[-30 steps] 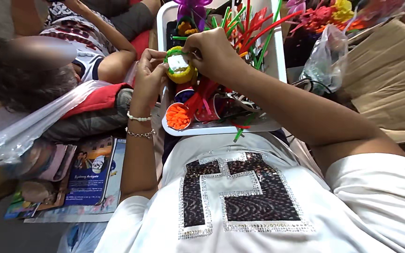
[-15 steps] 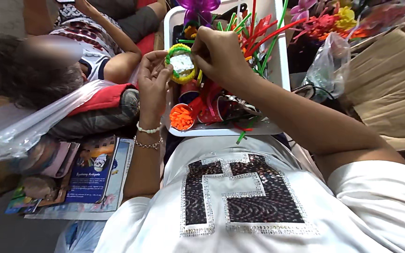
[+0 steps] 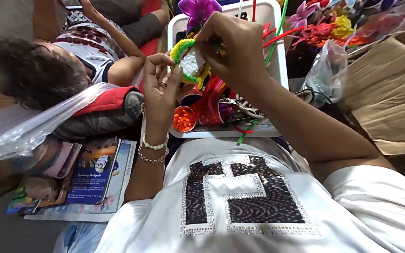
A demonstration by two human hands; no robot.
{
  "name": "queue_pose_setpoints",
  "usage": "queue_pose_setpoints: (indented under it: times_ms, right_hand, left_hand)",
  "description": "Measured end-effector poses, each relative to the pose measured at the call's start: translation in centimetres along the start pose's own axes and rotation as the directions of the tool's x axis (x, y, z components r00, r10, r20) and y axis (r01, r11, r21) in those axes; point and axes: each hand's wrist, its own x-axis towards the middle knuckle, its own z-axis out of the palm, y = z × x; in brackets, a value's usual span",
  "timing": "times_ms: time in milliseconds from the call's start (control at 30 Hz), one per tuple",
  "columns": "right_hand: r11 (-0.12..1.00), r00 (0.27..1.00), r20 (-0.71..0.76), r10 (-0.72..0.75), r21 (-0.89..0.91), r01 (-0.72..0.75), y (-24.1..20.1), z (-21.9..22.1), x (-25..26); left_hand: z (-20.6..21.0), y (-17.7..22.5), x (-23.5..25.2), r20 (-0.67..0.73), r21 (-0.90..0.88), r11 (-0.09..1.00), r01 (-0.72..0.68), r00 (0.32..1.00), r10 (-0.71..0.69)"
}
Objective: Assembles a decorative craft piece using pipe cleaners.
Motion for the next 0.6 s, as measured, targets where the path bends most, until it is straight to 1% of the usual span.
queue_pose_setpoints:
  times_ms: [133,233,333,400,467,500,533,567,600]
  right_hand:
    - [1.0,1.0,-0.02,-0.013,0.011,0.014,-0.6,-0.5,-0.1]
    - [0.999,0.999,-0.041,-0.012,0.033,0.013,-0.8,-0.7,-0.2]
    - [0.996,0.999,-0.04,0.002,0.086,0.001,-1.0,-1.2,-0.3]
    - [0.992,0.999,-0.051,-0.007,0.123,0.013,-1.0,-1.3,-0.4]
    - [0.99,0.999,-0.044,-0.001,0.138,0.007,-1.2,-1.5,-0.5]
    - [0.99,0.999,-0.047,-0.003,0.141,0.01,-1.3,-1.6,-0.6]
    - [0.989,0.999,-0.051,-0.007,0.147,0.014,-1.4,-1.7,-0.6]
    - [0.987,0.998,-0.055,-0.011,0.157,0.02,-1.4,-1.7,-0.7]
    - [0.986,0.998,-0.061,-0.015,0.167,0.025,-1.5,-1.7,-0.7]
  left_hand:
    - [0.4,-0.2,-0.3,-0.01,0.137,0.984,-0.115,0.993,0.118]
    - [0.5,0.0,-0.6,0.039,0.207,0.963,-0.173,0.985,0.168]
    - [0.5,0.4,-0.8,0.077,0.173,0.973,-0.155,0.987,0.143]
    - [0.6,0.8,-1.0,0.072,0.126,0.985,-0.114,0.992,0.105]
    - [0.6,0.8,-1.0,0.067,0.092,0.99,-0.103,0.993,0.097]
    - [0.3,0.2,-1.0,0.068,0.086,0.988,-0.132,0.99,0.126]
    - [-0.3,-1.4,-0.8,0.079,0.073,0.976,-0.203,0.977,0.198]
    - [-1.4,-3.9,-0.4,0.097,0.047,0.944,-0.326,0.942,0.32]
    - [-2.2,-5.7,-0.1,0.129,0.066,0.905,-0.42,0.903,0.41]
